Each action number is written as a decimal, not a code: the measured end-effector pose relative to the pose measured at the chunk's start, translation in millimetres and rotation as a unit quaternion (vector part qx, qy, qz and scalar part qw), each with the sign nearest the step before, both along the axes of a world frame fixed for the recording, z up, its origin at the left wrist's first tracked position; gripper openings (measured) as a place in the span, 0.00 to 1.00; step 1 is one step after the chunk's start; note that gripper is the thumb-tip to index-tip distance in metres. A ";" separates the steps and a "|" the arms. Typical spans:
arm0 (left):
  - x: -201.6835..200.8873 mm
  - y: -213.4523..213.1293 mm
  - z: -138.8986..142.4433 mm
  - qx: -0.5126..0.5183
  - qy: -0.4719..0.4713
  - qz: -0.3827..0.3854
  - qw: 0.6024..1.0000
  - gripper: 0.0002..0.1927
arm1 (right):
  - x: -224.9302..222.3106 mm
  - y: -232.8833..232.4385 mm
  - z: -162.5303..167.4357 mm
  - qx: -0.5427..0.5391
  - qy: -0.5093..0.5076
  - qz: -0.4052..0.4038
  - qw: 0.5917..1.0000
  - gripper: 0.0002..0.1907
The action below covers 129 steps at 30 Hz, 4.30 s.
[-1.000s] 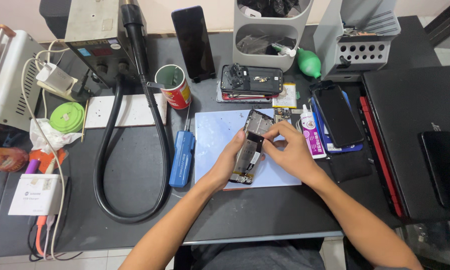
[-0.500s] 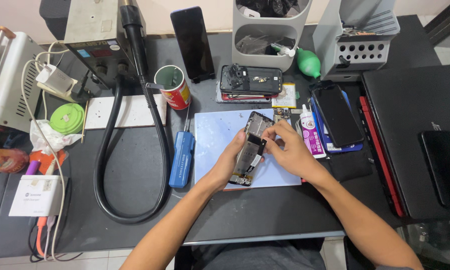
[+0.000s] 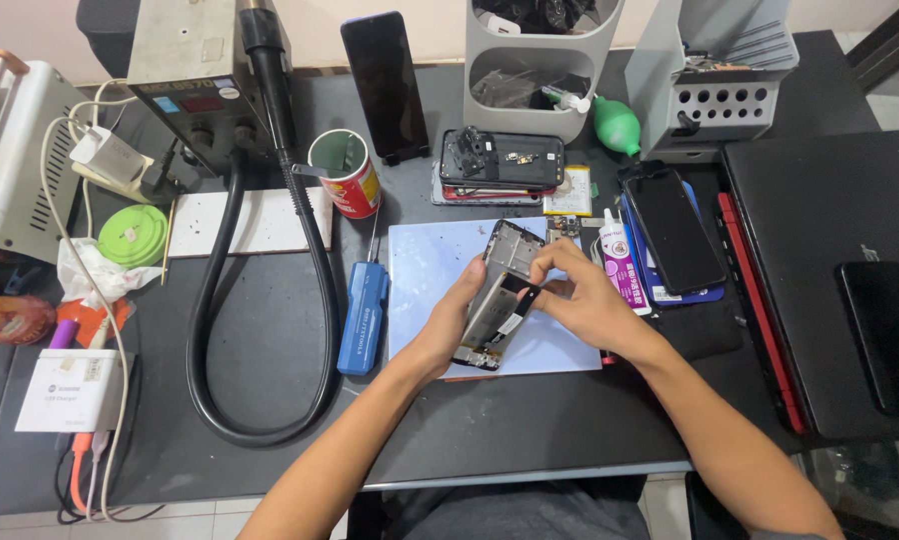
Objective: The person assembles a disassembled smartphone on a workbench. They place the motherboard into the chassis, connect ribbon cables, and secure a metal bracket with a screwdriver.
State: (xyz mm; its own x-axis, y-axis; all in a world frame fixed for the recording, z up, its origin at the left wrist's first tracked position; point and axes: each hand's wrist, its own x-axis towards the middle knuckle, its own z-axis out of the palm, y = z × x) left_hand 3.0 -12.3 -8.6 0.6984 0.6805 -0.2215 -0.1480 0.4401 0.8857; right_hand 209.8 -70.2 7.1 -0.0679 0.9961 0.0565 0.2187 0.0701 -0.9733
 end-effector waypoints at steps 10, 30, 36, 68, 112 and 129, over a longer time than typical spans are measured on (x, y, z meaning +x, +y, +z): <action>0.9 3.5 -7.7 -0.095 0.005 0.019 0.995 0.35 | 1.4 -6.3 -3.5 -0.004 0.062 0.004 0.998 0.13; -17.5 24.2 37.9 -0.111 -0.098 0.109 0.983 0.31 | 54.2 16.2 12.1 -0.031 0.359 -0.215 0.908 0.15; -19.6 25.0 33.0 -0.123 -0.078 0.151 0.978 0.25 | 29.5 13.3 6.1 -0.049 0.181 -0.135 0.973 0.19; -4.8 12.8 7.3 -0.133 -0.072 0.047 0.987 0.26 | 7.7 6.1 -9.7 -0.195 0.275 -0.032 0.941 0.20; -29.7 37.1 -3.4 0.592 0.456 0.211 0.630 0.34 | 21.1 12.5 3.3 -0.147 0.323 -0.099 0.930 0.18; -29.2 32.5 4.6 0.605 0.449 0.210 0.624 0.31 | 0.6 6.9 2.7 -0.193 0.229 -0.067 0.952 0.20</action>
